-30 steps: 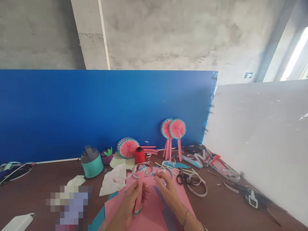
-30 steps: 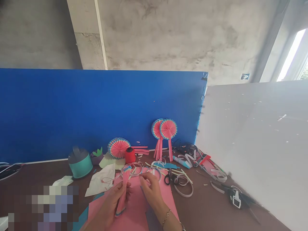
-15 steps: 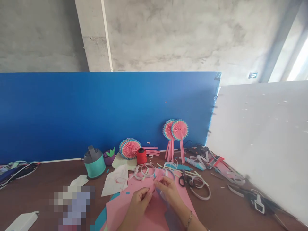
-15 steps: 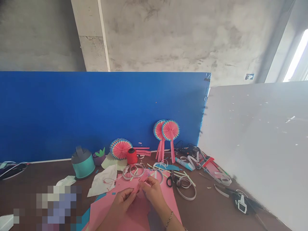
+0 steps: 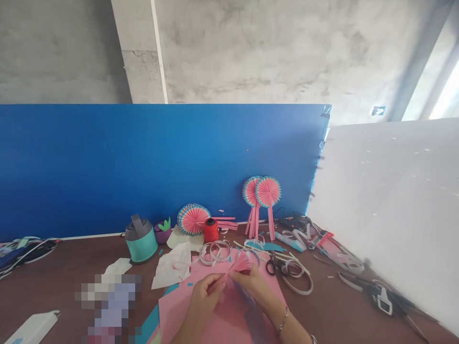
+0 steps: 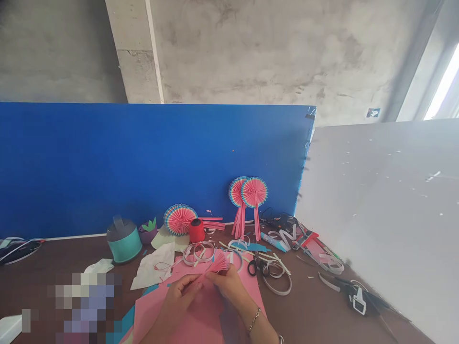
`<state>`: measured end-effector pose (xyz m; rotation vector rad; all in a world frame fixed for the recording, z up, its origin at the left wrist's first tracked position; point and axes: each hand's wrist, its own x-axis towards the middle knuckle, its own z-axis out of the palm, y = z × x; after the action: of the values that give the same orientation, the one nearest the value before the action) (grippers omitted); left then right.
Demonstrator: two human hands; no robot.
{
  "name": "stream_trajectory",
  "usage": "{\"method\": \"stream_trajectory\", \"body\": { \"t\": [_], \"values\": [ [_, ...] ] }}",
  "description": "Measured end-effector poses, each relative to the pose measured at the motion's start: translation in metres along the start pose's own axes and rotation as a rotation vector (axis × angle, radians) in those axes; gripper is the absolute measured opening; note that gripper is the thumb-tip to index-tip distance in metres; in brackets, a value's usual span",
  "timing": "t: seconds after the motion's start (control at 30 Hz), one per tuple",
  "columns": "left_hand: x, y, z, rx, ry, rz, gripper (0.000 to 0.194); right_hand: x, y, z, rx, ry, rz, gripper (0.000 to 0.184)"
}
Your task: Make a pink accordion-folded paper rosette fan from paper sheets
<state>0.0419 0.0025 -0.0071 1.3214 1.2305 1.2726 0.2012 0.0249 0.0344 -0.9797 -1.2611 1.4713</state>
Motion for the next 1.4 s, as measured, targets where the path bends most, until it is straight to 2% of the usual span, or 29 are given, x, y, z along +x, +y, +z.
{"method": "stream_trajectory", "body": {
  "t": [0.13,0.23,0.37,0.5,0.67,0.77,0.93,1.2,1.4],
  "values": [
    [0.005,0.0,-0.005,-0.112,0.107,-0.027,0.035,0.004,0.01,-0.008,0.063,0.072,-0.044,0.028],
    [0.008,0.0,-0.008,-0.203,0.112,-0.083,0.037,0.005,0.014,-0.012,0.033,0.084,-0.037,0.026],
    [0.01,0.0,-0.011,-0.325,0.078,-0.11,0.04,0.004,0.014,-0.012,0.001,0.028,-0.051,0.019],
    [0.012,-0.001,-0.012,-0.395,0.091,-0.075,0.045,0.003,0.013,-0.01,0.085,-0.075,-0.077,0.017],
    [0.017,-0.005,-0.012,-0.434,0.172,-0.031,0.053,0.005,0.014,-0.014,0.251,-0.058,-0.052,0.021],
    [0.018,-0.005,-0.012,-0.446,0.214,-0.043,0.057,0.007,0.015,-0.019,0.249,-0.063,-0.081,0.022],
    [0.018,-0.003,-0.013,-0.475,0.23,-0.113,0.053,0.01,0.015,-0.026,0.162,-0.056,-0.063,0.028],
    [0.012,-0.003,-0.011,-0.459,0.227,-0.109,0.043,0.016,0.016,-0.031,0.23,-0.031,0.007,0.04],
    [0.015,-0.002,-0.012,-0.486,0.183,-0.146,0.045,0.02,0.022,-0.034,0.269,-0.006,0.039,0.04]
  ]
}}
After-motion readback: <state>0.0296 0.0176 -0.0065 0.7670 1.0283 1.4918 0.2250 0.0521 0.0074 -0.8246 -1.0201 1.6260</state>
